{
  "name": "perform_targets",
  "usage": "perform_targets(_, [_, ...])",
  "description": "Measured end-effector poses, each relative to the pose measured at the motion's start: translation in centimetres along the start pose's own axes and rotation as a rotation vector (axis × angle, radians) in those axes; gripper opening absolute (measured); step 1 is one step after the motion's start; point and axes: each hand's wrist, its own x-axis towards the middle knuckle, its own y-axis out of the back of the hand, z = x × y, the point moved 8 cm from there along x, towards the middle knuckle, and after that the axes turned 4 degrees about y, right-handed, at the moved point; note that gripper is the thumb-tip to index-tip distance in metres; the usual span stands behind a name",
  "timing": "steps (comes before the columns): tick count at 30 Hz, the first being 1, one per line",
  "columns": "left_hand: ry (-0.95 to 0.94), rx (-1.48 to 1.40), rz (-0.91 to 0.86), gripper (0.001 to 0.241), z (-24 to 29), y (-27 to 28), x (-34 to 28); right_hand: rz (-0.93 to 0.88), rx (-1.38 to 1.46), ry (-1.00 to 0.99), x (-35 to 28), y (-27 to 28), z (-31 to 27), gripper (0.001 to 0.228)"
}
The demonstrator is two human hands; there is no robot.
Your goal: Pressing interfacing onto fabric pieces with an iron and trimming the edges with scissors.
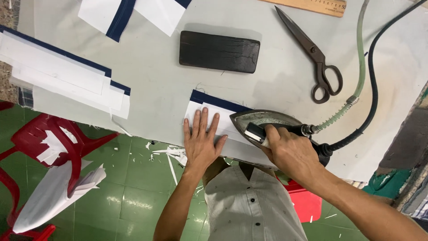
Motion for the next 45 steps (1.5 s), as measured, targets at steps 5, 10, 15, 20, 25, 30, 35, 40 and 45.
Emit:
perform_targets(5, [0.010, -0.054, -0.002, 0.068, -0.2, 0.1, 0.3, -0.119, 0.026, -0.086, 0.3, -0.7, 0.4, 0.041])
perform_targets(10, [0.005, -0.049, 0.064, 0.067, -0.4, -0.7, 0.0, -0.080, 0.035, -0.067, 0.4, -0.3, 0.4, 0.042])
perform_targets(15, [0.021, -0.056, 0.055, 0.067, -0.4, -0.5, 0.2, 0.037, 0.045, -0.003, -0.6, 0.5, 0.1, 0.047])
perform_targets(20, [0.000, -0.085, 0.172, 0.063, -0.1, 0.4, -0.3, 0.465, -0.026, 0.323, -6.0, 4.3, -2.9, 0.052])
perform_targets(25, [-0.014, -0.111, 0.210, 0.064, -0.1, 0.3, -0.6, 0.301, -0.245, 0.323, -9.8, 1.5, -1.4, 0.060])
perform_targets(30, [0.006, -0.093, 0.180, 0.064, 0.2, 1.3, -0.6, 0.222, -0.283, 0.332, -6.7, 1.3, -1.1, 0.061])
perform_targets(35, [0.001, -0.126, 0.167, 0.064, -0.1, 0.9, -0.6, 0.072, 0.185, 0.072, -1.2, 2.4, -1.3, 0.065])
perform_targets(40, [-0.020, -0.152, 0.187, 0.062, -0.3, 1.0, -0.1, -0.006, 0.060, -0.051, 0.4, 1.2, -1.0, 0.061])
perform_targets(45, [-0.033, -0.125, 0.150, 0.060, -1.2, 0.6, -0.1, -0.027, -0.068, -0.098, 0.1, -0.5, 0.0, 0.053])
